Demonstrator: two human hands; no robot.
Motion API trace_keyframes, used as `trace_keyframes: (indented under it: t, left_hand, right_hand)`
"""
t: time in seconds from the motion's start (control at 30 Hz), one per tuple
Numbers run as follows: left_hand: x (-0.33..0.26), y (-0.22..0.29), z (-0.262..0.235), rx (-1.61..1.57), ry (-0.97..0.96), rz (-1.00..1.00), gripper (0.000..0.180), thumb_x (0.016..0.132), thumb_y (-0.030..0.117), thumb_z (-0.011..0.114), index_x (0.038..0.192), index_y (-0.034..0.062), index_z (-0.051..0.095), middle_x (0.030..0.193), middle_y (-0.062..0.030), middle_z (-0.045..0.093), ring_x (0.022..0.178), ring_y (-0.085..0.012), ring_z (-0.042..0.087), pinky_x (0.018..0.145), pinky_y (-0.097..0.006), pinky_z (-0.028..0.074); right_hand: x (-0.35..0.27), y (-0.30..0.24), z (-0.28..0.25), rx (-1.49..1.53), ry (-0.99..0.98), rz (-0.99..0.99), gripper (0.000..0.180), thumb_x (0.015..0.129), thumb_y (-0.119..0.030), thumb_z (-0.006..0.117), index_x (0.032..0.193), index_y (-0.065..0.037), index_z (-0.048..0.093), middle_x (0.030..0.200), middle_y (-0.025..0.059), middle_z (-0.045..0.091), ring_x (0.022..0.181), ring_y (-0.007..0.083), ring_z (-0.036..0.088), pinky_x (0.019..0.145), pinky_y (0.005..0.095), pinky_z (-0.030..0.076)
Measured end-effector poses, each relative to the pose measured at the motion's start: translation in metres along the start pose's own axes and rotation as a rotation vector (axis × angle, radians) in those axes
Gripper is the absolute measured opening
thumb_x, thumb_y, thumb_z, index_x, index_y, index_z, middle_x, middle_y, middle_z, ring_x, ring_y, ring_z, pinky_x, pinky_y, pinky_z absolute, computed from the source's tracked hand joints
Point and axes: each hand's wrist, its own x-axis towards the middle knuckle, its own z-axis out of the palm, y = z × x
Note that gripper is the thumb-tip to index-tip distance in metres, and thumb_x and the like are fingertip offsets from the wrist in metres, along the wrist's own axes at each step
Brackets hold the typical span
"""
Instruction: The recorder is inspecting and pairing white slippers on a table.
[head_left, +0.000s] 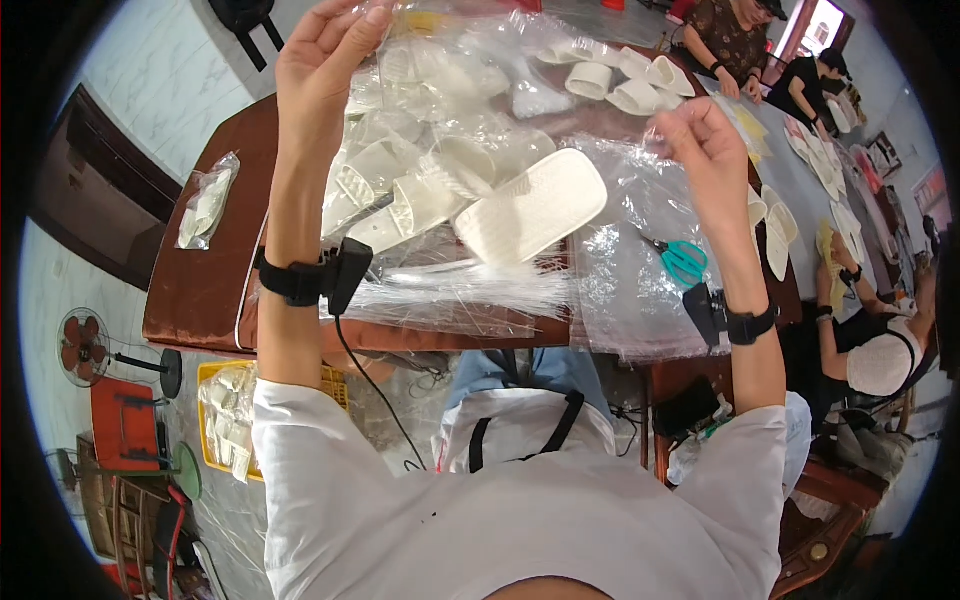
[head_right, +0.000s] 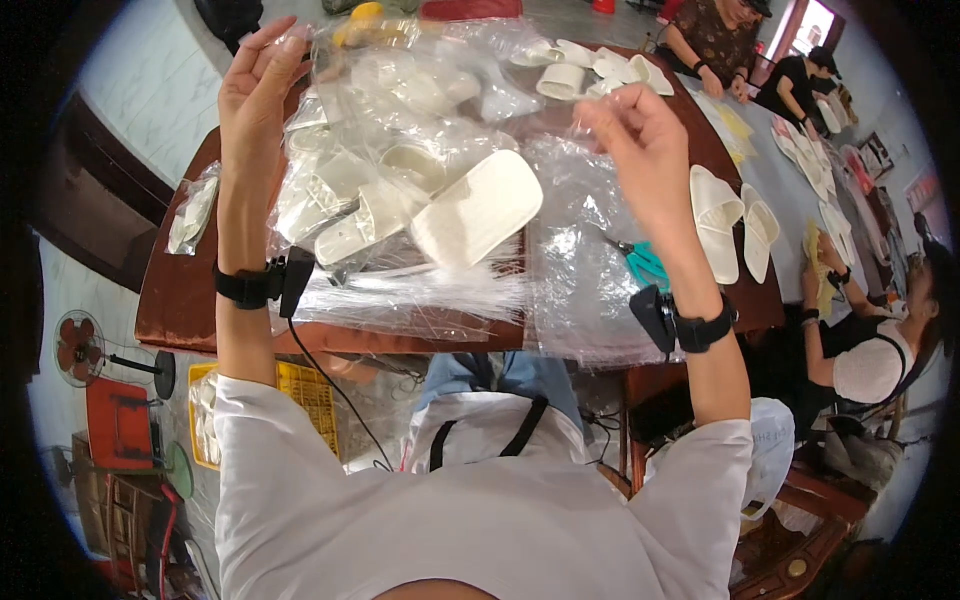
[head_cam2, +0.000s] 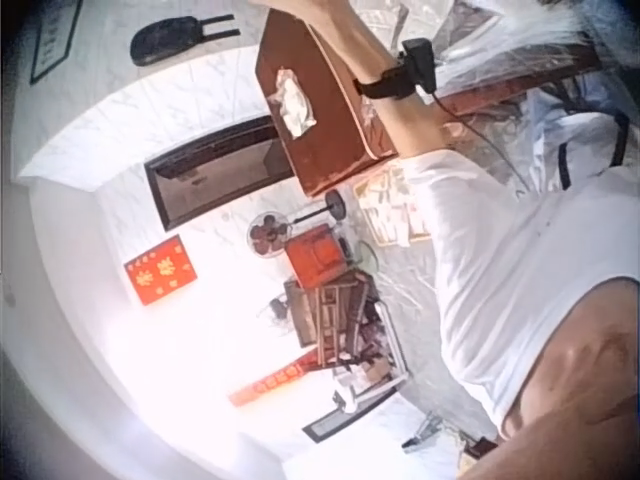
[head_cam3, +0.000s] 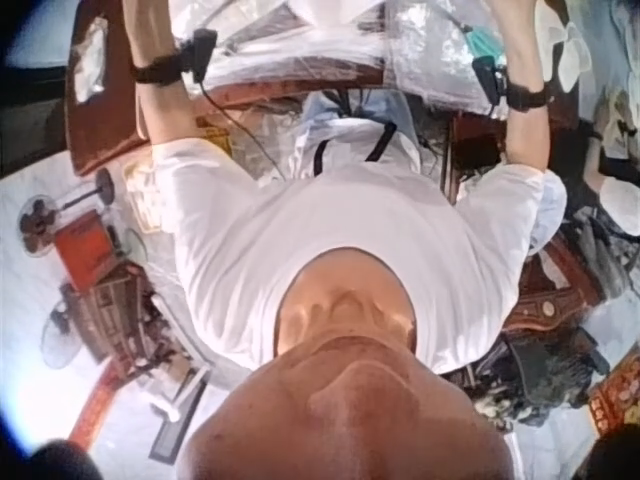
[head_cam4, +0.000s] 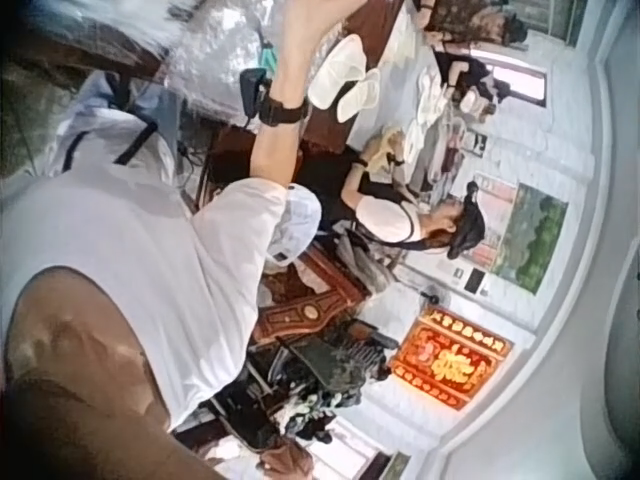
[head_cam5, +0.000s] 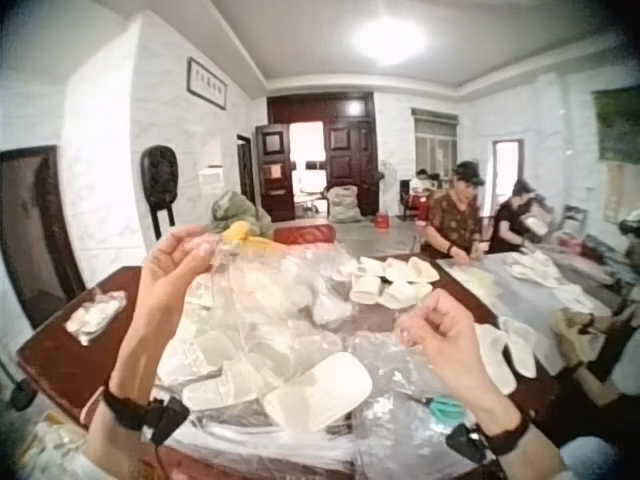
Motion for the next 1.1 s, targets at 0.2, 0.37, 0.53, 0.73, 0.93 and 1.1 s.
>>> trace_keyframes:
  t: [0.2,0.37,0.53,0.73,0.93,1.1]
  left_hand:
    - [-0.069,-0.034,0.017,0.494,-0.058,0.263,0.092,0.07,0.029,0.08,0.137,-0.001,0.025,0.134,-0.0197,0.042,0.118,-0.03,0.046,0.093,-0.039,0.041]
    - [-0.198,-0.061,0.054,0.855,-0.268,-0.062,0.111,0.062,0.025,0.084,0.144,0.0019,0.013,0.143,-0.0257,0.02,0.131,-0.0375,0.024,0.103,-0.052,0.026]
    - [-0.228,-0.086,0.058,0.899,-0.361,-0.1,0.111,0.06,0.015,0.083,0.144,0.0027,0.011,0.14,-0.0301,0.019,0.127,-0.0454,0.024,0.104,-0.052,0.022]
    - [-0.227,-0.087,0.063,0.854,-0.406,-0.112,0.102,0.064,0.014,0.08,0.144,0.0055,0.018,0.139,-0.0279,0.023,0.124,-0.0438,0.028,0.103,-0.051,0.025]
    - [-0.231,-0.101,0.065,0.893,-0.489,-0.121,0.082,0.066,0.012,0.075,0.137,0.0056,0.034,0.135,-0.0236,0.032,0.122,-0.0421,0.031,0.101,-0.05,0.026]
    - [-0.22,-0.075,0.073,0.645,-0.317,-0.127,0.051,0.066,0.003,0.063,0.116,0.0057,0.052,0.114,-0.017,0.048,0.11,-0.0356,0.042,0.096,-0.045,0.033]
  right_hand:
    - [0.012,0.026,0.0,0.1,0.128,0.091,0.017,0.09,-0.016,0.061,0.093,-0.002,0.052,0.082,0.0038,0.062,0.075,0.0089,0.06,0.059,0.0231,0.05]
    - [0.027,0.035,-0.012,0.133,0.194,0.014,0.016,0.089,-0.017,0.062,0.092,-0.003,0.054,0.084,0.0046,0.062,0.075,0.01,0.06,0.064,0.0233,0.052]
    - [0.033,0.006,-0.016,0.295,0.313,-0.184,0.014,0.091,-0.016,0.06,0.093,-0.003,0.055,0.087,0.0033,0.06,0.078,0.0093,0.059,0.071,0.026,0.054]
    - [0.019,-0.03,-0.063,0.288,0.458,-0.222,0.018,0.093,-0.017,0.056,0.103,-0.002,0.055,0.095,0.0034,0.057,0.083,0.0107,0.056,0.076,0.0274,0.053]
    - [-0.002,-0.05,-0.113,0.276,0.681,-0.008,0.022,0.093,-0.022,0.056,0.105,-0.005,0.059,0.085,-0.0036,0.057,0.072,0.0046,0.052,0.063,0.0177,0.043]
    - [-0.014,-0.007,-0.188,-0.113,0.469,0.101,0.02,0.09,-0.028,0.058,0.095,-0.01,0.064,0.077,-0.0069,0.053,0.063,0.0023,0.044,0.053,0.0166,0.032]
